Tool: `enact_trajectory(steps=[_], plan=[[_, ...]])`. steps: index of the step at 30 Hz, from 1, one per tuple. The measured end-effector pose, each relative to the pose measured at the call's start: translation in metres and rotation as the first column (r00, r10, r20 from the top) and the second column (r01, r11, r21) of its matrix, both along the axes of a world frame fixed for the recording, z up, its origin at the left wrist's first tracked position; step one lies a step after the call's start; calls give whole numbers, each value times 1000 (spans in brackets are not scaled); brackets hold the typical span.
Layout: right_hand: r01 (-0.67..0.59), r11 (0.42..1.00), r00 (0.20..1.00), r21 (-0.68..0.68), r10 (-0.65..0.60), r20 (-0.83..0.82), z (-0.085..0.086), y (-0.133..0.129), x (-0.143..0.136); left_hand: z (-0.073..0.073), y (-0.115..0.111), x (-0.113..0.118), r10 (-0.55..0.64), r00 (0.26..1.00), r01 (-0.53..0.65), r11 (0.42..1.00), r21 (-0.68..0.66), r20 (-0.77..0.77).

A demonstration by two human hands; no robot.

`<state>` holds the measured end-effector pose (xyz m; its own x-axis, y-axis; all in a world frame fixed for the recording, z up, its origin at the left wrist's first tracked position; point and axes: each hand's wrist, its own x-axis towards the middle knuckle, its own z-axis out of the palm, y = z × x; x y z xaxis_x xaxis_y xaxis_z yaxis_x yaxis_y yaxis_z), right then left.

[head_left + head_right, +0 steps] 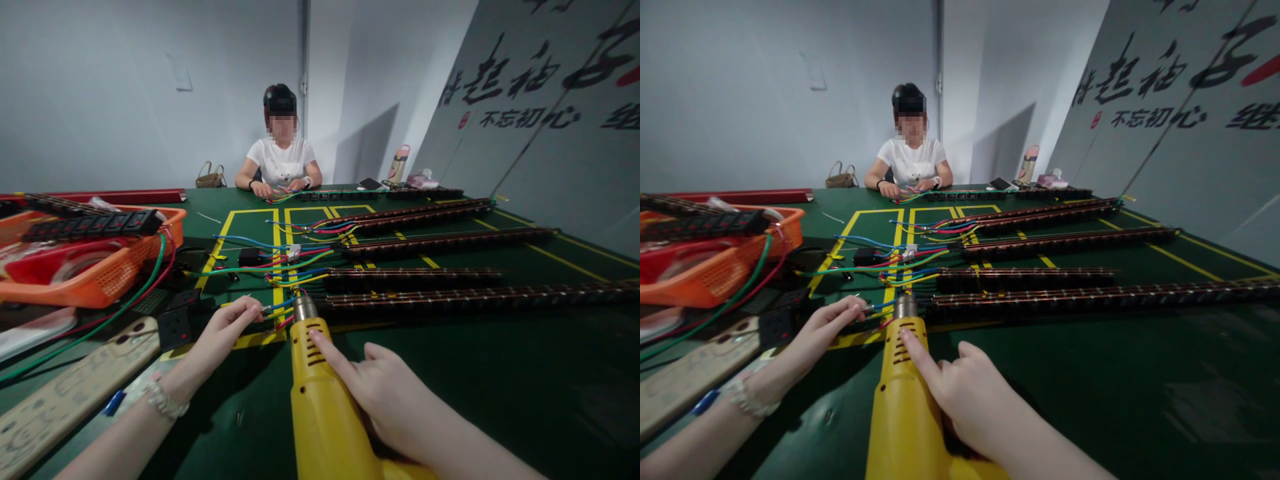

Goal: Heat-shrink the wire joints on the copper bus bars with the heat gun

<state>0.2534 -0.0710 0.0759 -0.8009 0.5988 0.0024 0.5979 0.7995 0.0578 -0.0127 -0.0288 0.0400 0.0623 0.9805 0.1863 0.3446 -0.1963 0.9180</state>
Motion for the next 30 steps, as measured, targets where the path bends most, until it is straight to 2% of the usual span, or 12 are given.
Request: enact_trajectory(steps=[8, 13, 19, 27, 30], plan=[[-151, 988, 987, 42, 154, -51, -7, 4, -36, 5, -6, 5, 42, 999, -42, 999, -31, 7], [-172, 983, 980, 65, 177, -89, -6, 5, -41, 3, -7, 4, 81, 997, -82, 995, -51, -8], [-168, 985, 984, 38, 170, -53, -5, 5, -34, 6, -9, 6, 95, 992, -91, 994, 55, -78], [-45, 999, 998, 23, 44, 34, 2, 5, -2, 1, -11, 7, 111, 972, -68, 978, 199, -209], [9, 999, 1000, 39, -9, 19, 6, 4, 7, 10, -17, 6, 136, 943, -37, 949, 312, -303]])
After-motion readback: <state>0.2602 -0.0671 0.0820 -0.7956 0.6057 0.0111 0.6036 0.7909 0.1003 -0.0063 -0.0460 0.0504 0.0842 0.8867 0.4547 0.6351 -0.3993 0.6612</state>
